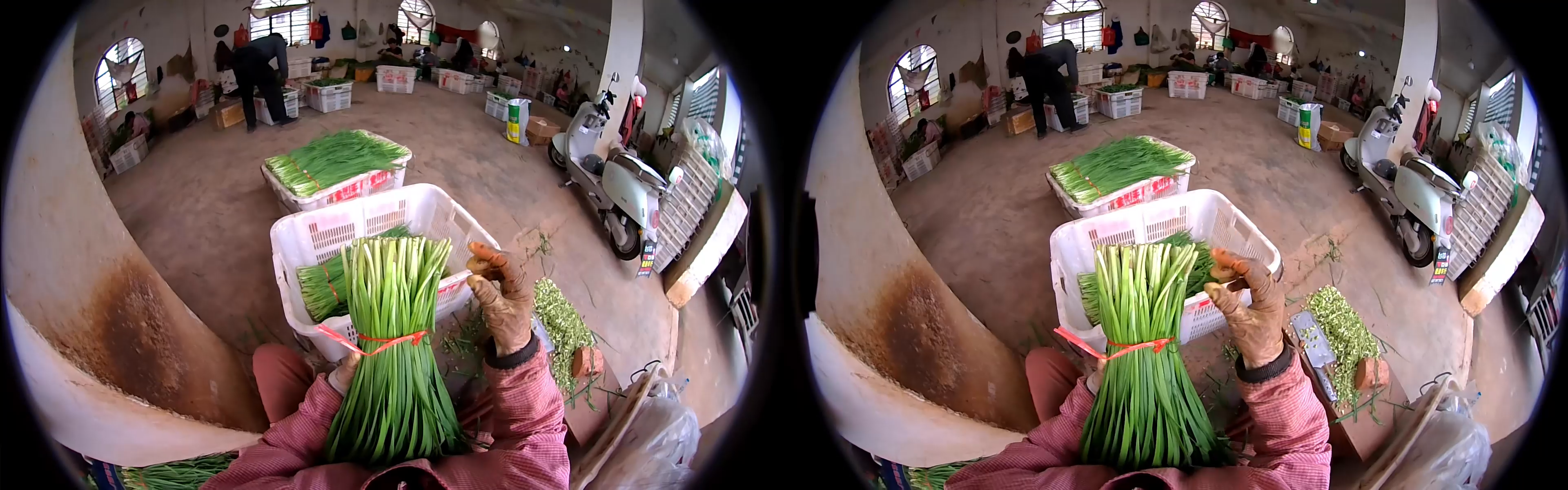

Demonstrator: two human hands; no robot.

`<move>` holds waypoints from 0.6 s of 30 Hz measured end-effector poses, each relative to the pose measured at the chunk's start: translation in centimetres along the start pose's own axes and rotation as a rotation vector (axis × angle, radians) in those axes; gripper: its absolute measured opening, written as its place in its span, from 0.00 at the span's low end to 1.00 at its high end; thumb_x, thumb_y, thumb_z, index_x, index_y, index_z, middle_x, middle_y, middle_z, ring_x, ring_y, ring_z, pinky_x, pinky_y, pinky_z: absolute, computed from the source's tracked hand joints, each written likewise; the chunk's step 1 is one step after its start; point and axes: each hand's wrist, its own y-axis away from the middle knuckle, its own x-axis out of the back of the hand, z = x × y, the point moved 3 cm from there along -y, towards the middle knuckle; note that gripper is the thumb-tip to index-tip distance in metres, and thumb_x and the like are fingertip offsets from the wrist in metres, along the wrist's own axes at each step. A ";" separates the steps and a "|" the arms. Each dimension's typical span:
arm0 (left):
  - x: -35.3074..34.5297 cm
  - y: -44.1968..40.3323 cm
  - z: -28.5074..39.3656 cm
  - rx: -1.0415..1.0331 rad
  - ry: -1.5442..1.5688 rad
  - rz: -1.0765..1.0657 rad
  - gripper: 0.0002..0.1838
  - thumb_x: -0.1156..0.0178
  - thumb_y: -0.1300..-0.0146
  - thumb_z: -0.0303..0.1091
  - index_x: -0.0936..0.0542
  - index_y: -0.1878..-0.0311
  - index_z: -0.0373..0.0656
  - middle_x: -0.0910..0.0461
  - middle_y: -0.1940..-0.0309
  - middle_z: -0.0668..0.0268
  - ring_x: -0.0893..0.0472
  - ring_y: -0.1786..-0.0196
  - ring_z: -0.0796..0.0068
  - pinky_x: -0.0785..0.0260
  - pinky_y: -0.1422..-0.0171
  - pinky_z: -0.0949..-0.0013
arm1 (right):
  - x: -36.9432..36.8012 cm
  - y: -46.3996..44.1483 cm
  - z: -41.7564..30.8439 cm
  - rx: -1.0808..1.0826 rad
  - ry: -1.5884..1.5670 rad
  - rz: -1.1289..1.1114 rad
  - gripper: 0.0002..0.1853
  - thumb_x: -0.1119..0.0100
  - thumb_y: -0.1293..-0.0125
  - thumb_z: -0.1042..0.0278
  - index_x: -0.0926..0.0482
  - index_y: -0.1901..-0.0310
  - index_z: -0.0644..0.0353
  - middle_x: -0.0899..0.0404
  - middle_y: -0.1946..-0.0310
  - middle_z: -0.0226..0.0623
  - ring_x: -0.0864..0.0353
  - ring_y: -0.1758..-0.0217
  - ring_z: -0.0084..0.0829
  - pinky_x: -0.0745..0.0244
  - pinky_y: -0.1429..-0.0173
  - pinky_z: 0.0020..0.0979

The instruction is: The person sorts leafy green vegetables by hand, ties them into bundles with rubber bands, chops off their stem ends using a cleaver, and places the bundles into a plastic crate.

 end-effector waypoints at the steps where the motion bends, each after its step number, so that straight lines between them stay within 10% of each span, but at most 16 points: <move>1: 0.0 0.0 -0.1 0.008 0.009 -0.001 0.50 0.37 0.54 0.61 0.47 0.34 0.43 0.41 0.38 0.62 0.40 0.37 0.69 0.48 0.35 0.64 | -0.6 0.4 -0.7 0.004 0.135 -0.047 0.21 0.34 0.49 0.69 0.25 0.52 0.60 0.23 0.65 0.31 0.27 0.63 0.22 0.32 0.57 0.24; 8: 0.2 1.1 -0.2 0.001 0.029 0.036 0.47 0.38 0.52 0.59 0.44 0.35 0.43 0.38 0.39 0.63 0.37 0.39 0.71 0.43 0.37 0.66 | -1.1 -1.7 -1.2 0.091 0.503 0.134 0.04 0.39 0.46 0.75 0.24 0.68 0.62 0.26 0.76 0.33 0.26 0.74 0.27 0.31 0.69 0.25; 12: -0.2 2.0 1.8 -0.066 0.001 0.101 0.45 0.38 0.51 0.58 0.43 0.35 0.43 0.37 0.40 0.64 0.35 0.41 0.72 0.40 0.38 0.67 | 7.1 -4.3 3.7 0.084 0.836 0.419 0.24 0.37 0.47 0.69 0.31 0.48 0.61 0.23 0.58 0.48 0.22 0.59 0.39 0.27 0.56 0.33; 13: -0.8 1.9 2.8 -0.070 -0.034 0.128 0.40 0.40 0.49 0.58 0.38 0.39 0.43 0.30 0.46 0.66 0.29 0.47 0.75 0.35 0.44 0.69 | 7.7 -3.5 5.1 0.073 0.958 0.259 0.42 0.33 0.51 0.61 0.45 0.36 0.60 0.33 0.46 0.58 0.30 0.44 0.44 0.32 0.44 0.36; 18: -2.2 -1.6 7.2 -0.390 -0.252 0.264 0.29 0.32 0.51 0.40 0.29 0.47 0.41 0.26 0.54 0.71 0.28 0.52 0.79 0.36 0.45 0.74 | -1.6 0.3 3.8 -0.497 -0.235 -0.404 0.56 0.32 0.51 0.52 0.63 0.33 0.66 0.46 0.37 0.55 0.42 0.35 0.42 0.44 0.35 0.33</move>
